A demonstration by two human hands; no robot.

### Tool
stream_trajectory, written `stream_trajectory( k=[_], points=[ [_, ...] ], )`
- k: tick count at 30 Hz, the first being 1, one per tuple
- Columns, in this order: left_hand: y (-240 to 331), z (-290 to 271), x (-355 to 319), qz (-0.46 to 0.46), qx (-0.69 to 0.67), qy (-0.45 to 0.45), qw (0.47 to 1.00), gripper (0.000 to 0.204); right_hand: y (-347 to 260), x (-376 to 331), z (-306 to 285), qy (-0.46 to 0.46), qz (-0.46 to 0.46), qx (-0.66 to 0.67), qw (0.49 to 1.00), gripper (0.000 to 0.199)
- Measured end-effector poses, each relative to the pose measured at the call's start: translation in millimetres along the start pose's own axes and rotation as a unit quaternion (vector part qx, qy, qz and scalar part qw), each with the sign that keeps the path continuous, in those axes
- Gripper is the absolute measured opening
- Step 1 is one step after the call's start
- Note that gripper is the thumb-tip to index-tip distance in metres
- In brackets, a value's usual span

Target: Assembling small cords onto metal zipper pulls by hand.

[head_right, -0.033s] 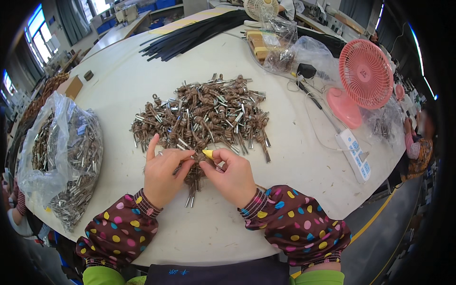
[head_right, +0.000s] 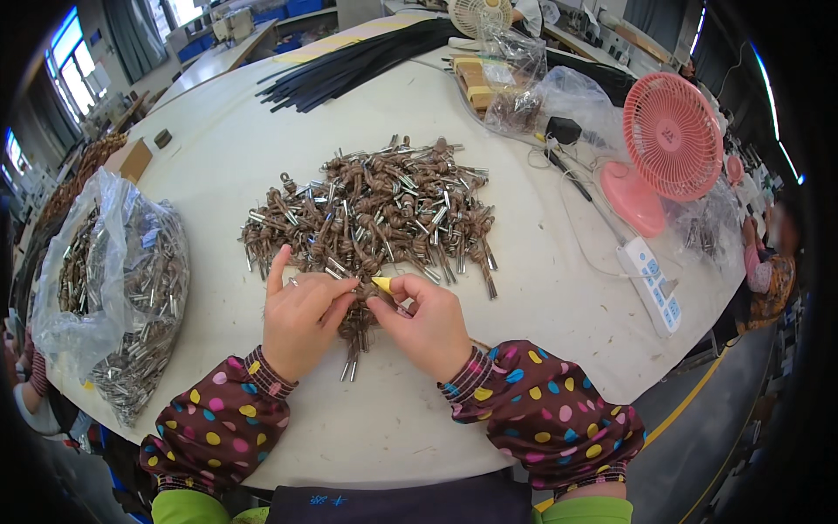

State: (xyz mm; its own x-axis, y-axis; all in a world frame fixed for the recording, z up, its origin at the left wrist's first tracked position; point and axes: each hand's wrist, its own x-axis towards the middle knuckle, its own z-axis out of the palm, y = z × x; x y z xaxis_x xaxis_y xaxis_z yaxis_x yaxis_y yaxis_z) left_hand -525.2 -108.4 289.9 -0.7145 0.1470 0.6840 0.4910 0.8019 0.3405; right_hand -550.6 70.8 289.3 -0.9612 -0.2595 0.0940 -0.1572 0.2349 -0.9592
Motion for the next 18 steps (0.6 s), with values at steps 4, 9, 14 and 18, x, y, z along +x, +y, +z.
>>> stream_trajectory(
  k=[4,9,14,18],
  points=[
    [-1,-7,2,0.087,0.115,0.006,0.990,0.012,-3,2,-5,-0.058,0.047,0.006,0.997,0.022],
    [0,-12,6,0.096,0.112,-0.001,0.989,0.013,-2,8,-13,-0.137,0.070,0.105,0.983,0.023],
    [-10,-6,-1,0.109,0.003,-0.052,0.993,0.019,-5,12,-20,-0.226,0.124,0.130,0.957,0.037],
    [-10,-5,-2,0.113,-0.015,-0.064,0.991,0.021,-16,7,-26,-0.142,-0.003,-0.082,0.986,0.044]
  ],
)
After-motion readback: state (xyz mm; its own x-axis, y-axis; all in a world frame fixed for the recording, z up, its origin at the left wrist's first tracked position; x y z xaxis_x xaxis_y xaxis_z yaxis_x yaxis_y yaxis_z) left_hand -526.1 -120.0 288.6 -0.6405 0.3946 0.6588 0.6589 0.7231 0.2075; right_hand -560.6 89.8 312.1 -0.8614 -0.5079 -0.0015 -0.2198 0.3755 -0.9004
